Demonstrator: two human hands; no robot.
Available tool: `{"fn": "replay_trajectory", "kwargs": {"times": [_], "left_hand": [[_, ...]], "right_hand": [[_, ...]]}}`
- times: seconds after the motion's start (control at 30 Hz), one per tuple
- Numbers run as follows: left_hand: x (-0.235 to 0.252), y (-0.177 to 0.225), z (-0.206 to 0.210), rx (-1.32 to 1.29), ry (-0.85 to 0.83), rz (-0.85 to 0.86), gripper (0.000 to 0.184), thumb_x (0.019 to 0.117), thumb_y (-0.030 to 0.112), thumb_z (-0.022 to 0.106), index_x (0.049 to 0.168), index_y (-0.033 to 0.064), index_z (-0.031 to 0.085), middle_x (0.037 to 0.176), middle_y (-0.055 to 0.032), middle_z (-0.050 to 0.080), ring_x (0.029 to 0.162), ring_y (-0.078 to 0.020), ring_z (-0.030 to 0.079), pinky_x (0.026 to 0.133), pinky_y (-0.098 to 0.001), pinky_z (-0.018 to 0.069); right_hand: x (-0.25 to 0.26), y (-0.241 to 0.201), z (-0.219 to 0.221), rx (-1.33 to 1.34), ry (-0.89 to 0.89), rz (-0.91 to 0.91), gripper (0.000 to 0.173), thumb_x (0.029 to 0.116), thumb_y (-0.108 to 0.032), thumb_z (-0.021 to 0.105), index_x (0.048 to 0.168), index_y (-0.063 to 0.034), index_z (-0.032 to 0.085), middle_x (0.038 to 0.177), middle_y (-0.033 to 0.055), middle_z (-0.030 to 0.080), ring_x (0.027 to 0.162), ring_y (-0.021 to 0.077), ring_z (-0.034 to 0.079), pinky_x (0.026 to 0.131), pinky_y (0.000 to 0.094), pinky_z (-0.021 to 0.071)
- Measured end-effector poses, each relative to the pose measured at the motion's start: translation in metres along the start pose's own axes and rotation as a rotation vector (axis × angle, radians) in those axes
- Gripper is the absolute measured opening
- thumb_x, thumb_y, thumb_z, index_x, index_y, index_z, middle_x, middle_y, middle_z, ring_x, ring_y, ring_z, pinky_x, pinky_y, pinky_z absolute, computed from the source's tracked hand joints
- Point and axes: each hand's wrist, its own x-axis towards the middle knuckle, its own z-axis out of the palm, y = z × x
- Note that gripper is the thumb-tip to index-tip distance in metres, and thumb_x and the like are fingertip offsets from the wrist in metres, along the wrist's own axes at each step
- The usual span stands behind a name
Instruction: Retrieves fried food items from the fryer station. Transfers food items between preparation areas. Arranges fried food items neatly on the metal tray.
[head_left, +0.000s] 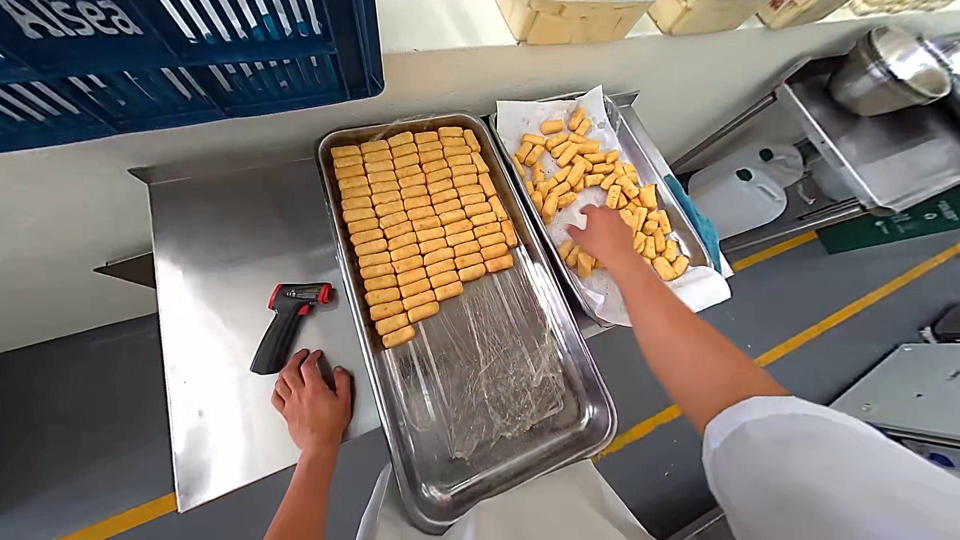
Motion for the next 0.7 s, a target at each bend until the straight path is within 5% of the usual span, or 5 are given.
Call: {"fn": "replay_trajectory", "kwargs": {"times": [0.3, 0.43, 0.53, 0.6, 0.7], "left_hand": [[-0.001, 0.001, 0.001, 0.026, 0.002, -0.006, 0.057, 0.0961, 0.043, 0.041, 0.131, 0.0038, 0.062, 0.146, -0.0215, 0.053, 0.139, -0.0446, 0.045, 0.113, -0.0637, 0.0282], [0.000, 0.002, 0.000, 0.020, 0.002, -0.010, 0.058, 0.0956, 0.043, 0.041, 0.131, 0.0030, 0.062, 0.146, -0.0226, 0.053, 0.139, -0.0460, 0.045, 0.112, -0.0649, 0.0285], [0.000, 0.001, 0.001, 0.024, 0.004, -0.012, 0.057, 0.0953, 0.043, 0.041, 0.131, 0.0041, 0.062, 0.146, -0.0222, 0.053, 0.139, -0.0454, 0.045, 0.112, -0.0647, 0.0290], [0.000, 0.002, 0.001, 0.027, 0.004, -0.013, 0.058, 0.0949, 0.043, 0.041, 0.131, 0.0038, 0.063, 0.146, -0.0218, 0.054, 0.139, -0.0451, 0.045, 0.112, -0.0646, 0.0294], [0.000, 0.002, 0.001, 0.022, 0.013, -0.013, 0.058, 0.0948, 0.043, 0.040, 0.130, 0.0035, 0.063, 0.145, -0.0220, 0.054, 0.138, -0.0446, 0.046, 0.111, -0.0644, 0.0299]], "right_hand": [[0.043, 0.050, 0.010, -0.292, -0.340, 0.072, 0.029, 0.0935, -0.024, 0.071, 0.104, 0.0031, 0.070, 0.110, 0.0321, 0.067, 0.108, 0.0525, 0.064, 0.082, 0.0741, 0.0479], [0.046, 0.044, -0.001, -0.181, -0.164, -0.145, 0.033, 0.0937, -0.005, 0.064, 0.126, -0.0083, 0.070, 0.125, 0.0272, 0.064, 0.116, 0.0508, 0.061, 0.086, 0.0725, 0.0497], [0.048, 0.043, 0.009, -0.027, -0.228, -0.421, 0.044, 0.0915, 0.009, 0.061, 0.132, -0.0088, 0.068, 0.142, 0.0218, 0.058, 0.130, 0.0432, 0.056, 0.105, 0.0638, 0.0464], [0.046, 0.043, 0.020, -0.001, -0.394, -0.436, 0.058, 0.0862, 0.004, 0.071, 0.142, -0.0107, 0.061, 0.155, 0.0261, 0.043, 0.139, 0.0458, 0.047, 0.109, 0.0643, 0.0415], [0.034, 0.038, 0.029, -0.111, -0.457, -0.361, 0.083, 0.0785, -0.012, 0.087, 0.152, -0.0179, 0.048, 0.161, 0.0252, 0.032, 0.132, 0.0500, 0.051, 0.099, 0.0667, 0.0476]]}}
